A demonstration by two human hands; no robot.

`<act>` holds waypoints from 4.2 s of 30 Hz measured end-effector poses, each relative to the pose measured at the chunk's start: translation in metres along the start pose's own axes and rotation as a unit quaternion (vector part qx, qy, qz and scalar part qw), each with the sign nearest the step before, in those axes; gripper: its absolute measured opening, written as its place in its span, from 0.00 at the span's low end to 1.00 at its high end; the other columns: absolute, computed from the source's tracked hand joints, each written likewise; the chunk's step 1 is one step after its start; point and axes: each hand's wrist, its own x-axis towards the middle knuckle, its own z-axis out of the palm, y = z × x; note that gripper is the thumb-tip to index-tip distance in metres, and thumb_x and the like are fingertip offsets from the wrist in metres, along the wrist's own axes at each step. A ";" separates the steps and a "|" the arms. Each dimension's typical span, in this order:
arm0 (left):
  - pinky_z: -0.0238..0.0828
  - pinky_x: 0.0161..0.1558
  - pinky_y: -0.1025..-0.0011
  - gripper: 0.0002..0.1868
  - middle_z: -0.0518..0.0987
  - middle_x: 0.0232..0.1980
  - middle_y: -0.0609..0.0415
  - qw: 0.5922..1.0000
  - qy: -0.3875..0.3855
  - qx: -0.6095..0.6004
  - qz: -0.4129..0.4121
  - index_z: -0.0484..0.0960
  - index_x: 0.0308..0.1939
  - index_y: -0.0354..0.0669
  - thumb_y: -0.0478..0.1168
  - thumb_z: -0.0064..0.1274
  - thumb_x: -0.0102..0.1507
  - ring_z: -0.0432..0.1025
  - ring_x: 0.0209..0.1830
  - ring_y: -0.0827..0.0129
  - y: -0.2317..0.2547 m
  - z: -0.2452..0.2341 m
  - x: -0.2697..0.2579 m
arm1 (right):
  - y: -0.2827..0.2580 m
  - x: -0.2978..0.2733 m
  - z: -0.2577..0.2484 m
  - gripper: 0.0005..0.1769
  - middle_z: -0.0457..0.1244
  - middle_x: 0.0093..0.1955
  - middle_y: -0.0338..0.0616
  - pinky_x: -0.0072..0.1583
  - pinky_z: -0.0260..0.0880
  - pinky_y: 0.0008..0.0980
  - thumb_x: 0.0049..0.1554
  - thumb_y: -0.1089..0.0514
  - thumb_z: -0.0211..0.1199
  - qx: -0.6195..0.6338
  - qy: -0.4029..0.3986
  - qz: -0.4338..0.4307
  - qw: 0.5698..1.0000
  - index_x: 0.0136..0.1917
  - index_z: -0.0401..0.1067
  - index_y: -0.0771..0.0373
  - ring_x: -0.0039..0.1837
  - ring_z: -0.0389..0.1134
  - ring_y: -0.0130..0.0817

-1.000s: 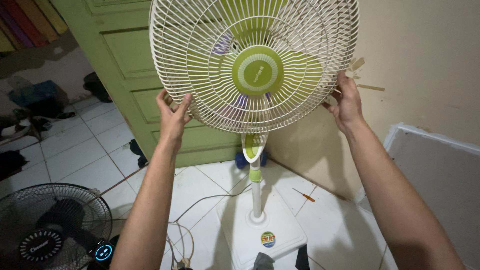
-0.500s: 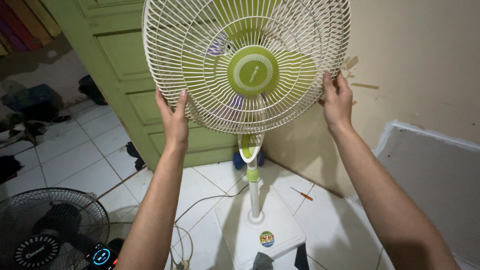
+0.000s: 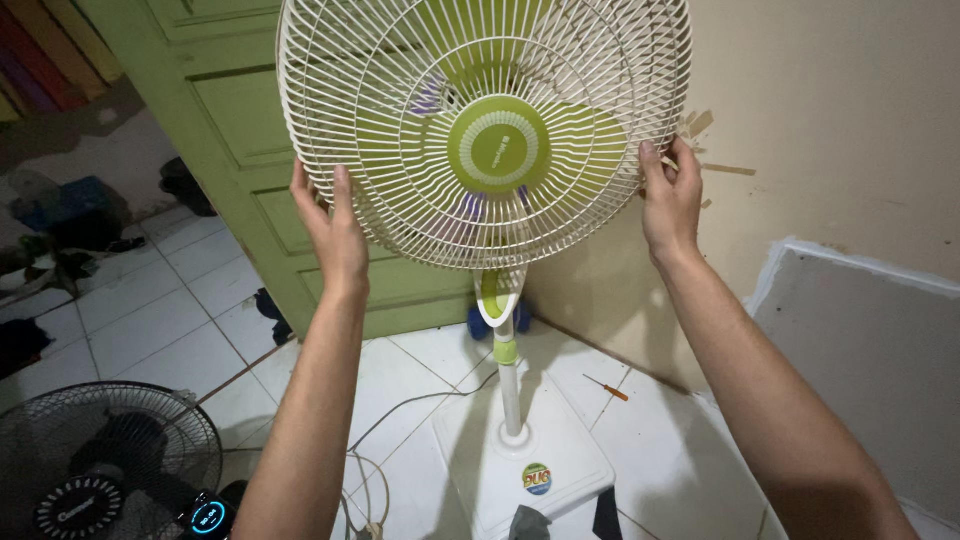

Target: The person disassembles a standing electric fan by removing the front grille, unscrewing the blade nut, and taking off the blades. They then wipe the fan blades with a cloth and reassemble the fan components.

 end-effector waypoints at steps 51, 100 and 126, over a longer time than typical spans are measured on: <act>0.47 0.65 0.24 0.56 0.55 0.82 0.54 0.873 -0.029 -0.372 -0.313 0.48 0.79 0.64 0.83 0.31 0.53 0.51 0.79 0.46 -0.017 0.072 -0.073 | -0.119 0.103 0.013 0.34 0.61 0.76 0.58 0.76 0.62 0.50 0.73 0.38 0.62 -0.206 -0.072 -0.327 0.920 0.79 0.59 0.63 0.78 0.62 0.54; 0.52 0.77 0.53 0.27 0.68 0.73 0.49 0.898 -0.044 0.217 0.380 0.75 0.61 0.44 0.45 0.65 0.60 0.59 0.77 0.54 0.095 0.092 -0.110 | -0.003 0.076 -0.049 0.27 0.63 0.65 0.46 0.65 0.64 0.48 0.67 0.40 0.41 0.151 -0.098 0.076 0.981 0.64 0.67 0.61 0.67 0.61 0.40; 0.24 0.77 0.24 0.38 0.50 0.85 0.45 0.725 -0.080 0.418 0.541 0.73 0.70 0.40 0.56 0.63 0.62 0.40 0.86 0.44 0.102 0.248 -0.077 | 0.027 0.088 -0.074 0.10 0.68 0.52 0.35 0.52 0.72 0.27 0.65 0.55 0.60 0.111 -0.182 0.045 0.976 0.58 0.72 0.59 0.54 0.71 0.24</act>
